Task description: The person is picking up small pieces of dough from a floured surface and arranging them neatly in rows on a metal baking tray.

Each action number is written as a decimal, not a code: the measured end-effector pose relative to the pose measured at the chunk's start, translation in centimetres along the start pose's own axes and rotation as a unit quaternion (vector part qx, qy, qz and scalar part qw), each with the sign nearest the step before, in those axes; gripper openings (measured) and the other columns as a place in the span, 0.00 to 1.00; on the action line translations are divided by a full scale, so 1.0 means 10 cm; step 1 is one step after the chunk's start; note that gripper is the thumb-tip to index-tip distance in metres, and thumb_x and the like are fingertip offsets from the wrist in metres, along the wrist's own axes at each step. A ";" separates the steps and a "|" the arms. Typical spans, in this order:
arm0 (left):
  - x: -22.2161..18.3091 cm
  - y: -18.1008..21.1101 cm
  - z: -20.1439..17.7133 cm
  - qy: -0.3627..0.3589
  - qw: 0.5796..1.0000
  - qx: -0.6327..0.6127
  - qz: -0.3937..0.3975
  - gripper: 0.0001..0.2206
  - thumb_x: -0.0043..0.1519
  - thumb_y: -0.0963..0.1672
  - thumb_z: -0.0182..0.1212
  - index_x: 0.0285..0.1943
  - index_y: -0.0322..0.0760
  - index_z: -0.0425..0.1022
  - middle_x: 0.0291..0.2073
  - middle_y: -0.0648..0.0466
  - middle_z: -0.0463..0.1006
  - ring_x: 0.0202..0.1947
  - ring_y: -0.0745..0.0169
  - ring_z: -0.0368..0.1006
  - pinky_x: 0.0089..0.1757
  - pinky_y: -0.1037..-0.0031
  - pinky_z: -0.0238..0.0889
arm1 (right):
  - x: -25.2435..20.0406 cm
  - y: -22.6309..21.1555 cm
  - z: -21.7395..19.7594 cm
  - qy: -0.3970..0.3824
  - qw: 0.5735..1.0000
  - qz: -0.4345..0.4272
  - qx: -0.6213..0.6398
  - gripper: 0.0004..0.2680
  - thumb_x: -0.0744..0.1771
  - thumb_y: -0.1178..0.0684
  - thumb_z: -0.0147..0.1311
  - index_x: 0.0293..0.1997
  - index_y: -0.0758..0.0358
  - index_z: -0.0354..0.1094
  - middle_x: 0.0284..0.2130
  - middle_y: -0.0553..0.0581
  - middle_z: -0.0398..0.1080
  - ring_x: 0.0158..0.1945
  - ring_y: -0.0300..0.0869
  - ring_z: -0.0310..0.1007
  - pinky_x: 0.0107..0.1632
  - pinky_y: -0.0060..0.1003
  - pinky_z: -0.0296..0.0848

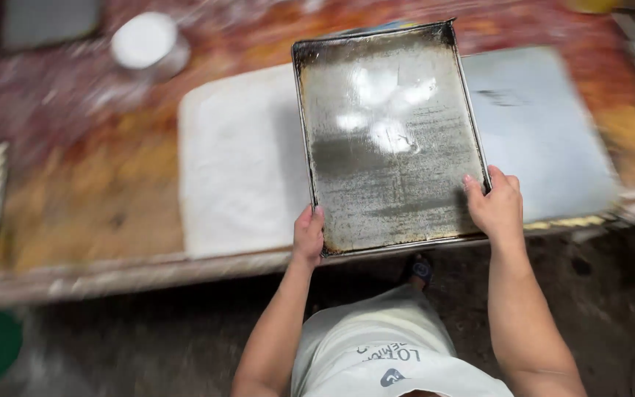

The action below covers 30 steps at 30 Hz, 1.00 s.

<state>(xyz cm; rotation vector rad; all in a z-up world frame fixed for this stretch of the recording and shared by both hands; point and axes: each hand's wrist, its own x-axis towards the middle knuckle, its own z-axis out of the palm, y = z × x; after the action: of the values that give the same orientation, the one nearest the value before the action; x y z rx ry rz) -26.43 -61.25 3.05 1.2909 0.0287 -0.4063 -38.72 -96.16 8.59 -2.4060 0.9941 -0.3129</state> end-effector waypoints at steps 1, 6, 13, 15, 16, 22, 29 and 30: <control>-0.01 -0.01 -0.45 0.029 1.000 -0.005 0.003 0.11 0.69 0.48 0.53 0.34 0.44 0.68 0.22 0.60 0.67 0.27 0.71 0.63 0.33 0.80 0.62 | -0.11 -0.35 0.20 -0.021 1.000 -0.021 -0.001 0.24 0.67 0.37 0.56 0.63 0.66 0.66 0.49 0.68 0.66 0.49 0.64 0.71 0.51 0.55 0.69; -0.25 0.18 -1.92 0.175 0.983 0.031 0.050 0.12 0.70 0.48 0.49 0.33 0.46 0.68 0.25 0.64 0.64 0.33 0.75 0.61 0.39 0.84 0.57 | -0.48 -1.71 0.98 -0.099 0.987 -0.088 0.087 0.23 0.68 0.41 0.57 0.62 0.74 0.66 0.43 0.75 0.67 0.49 0.69 0.69 0.51 0.58 0.67; -0.62 0.85 -3.21 0.361 0.909 0.209 0.004 0.19 0.67 0.52 0.54 0.54 0.32 0.76 0.43 0.38 0.80 0.53 0.43 0.73 0.52 0.56 0.64 | -0.87 -3.02 2.05 -0.188 0.964 -0.132 0.136 0.22 0.66 0.43 0.58 0.60 0.73 0.66 0.41 0.73 0.69 0.51 0.67 0.69 0.52 0.57 0.67; -0.72 1.16 -3.47 0.372 0.884 0.285 0.001 0.15 0.66 0.49 0.53 0.51 0.37 0.78 0.41 0.39 0.80 0.51 0.40 0.73 0.50 0.56 0.66 | -1.03 -3.37 2.27 -0.223 0.953 -0.133 0.157 0.22 0.67 0.43 0.58 0.60 0.74 0.66 0.40 0.75 0.69 0.50 0.68 0.69 0.51 0.58 0.66; -0.71 1.24 -3.66 0.375 0.883 0.282 0.001 0.15 0.66 0.49 0.53 0.51 0.37 0.78 0.41 0.39 0.80 0.51 0.40 0.73 0.50 0.56 0.66 | -1.10 -3.55 2.36 -0.224 0.952 -0.137 0.156 0.22 0.67 0.43 0.58 0.60 0.74 0.66 0.40 0.75 0.69 0.50 0.68 0.69 0.51 0.58 0.66; -0.31 1.59 -4.90 0.343 0.877 0.336 -0.034 0.17 0.67 0.54 0.50 0.44 0.41 0.78 0.34 0.42 0.80 0.46 0.40 0.75 0.45 0.54 0.67 | -1.52 -4.36 2.96 -0.264 0.947 -0.076 0.169 0.25 0.65 0.41 0.59 0.62 0.71 0.64 0.43 0.72 0.69 0.52 0.63 0.70 0.54 0.54 0.66; 0.67 1.84 -6.39 0.218 0.880 0.422 0.020 0.19 0.68 0.52 0.51 0.36 0.32 0.74 0.31 0.35 0.77 0.42 0.32 0.73 0.42 0.51 0.65 | -2.07 -5.13 3.52 -0.223 0.962 -0.007 0.157 0.24 0.66 0.40 0.58 0.60 0.72 0.66 0.41 0.70 0.72 0.50 0.61 0.72 0.52 0.55 0.67; 0.79 2.00 -6.50 0.193 0.874 0.444 0.048 0.18 0.69 0.50 0.50 0.36 0.30 0.74 0.32 0.34 0.77 0.40 0.32 0.74 0.41 0.51 0.67 | -2.14 -5.29 3.52 -0.232 0.965 0.012 0.124 0.25 0.66 0.38 0.58 0.60 0.71 0.66 0.44 0.70 0.71 0.52 0.61 0.71 0.53 0.55 0.67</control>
<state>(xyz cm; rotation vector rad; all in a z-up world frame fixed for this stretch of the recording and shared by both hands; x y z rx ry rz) 0.32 1.70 1.05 2.2658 0.1248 -0.0452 -8.74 -36.16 7.18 -2.0975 0.7195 0.1298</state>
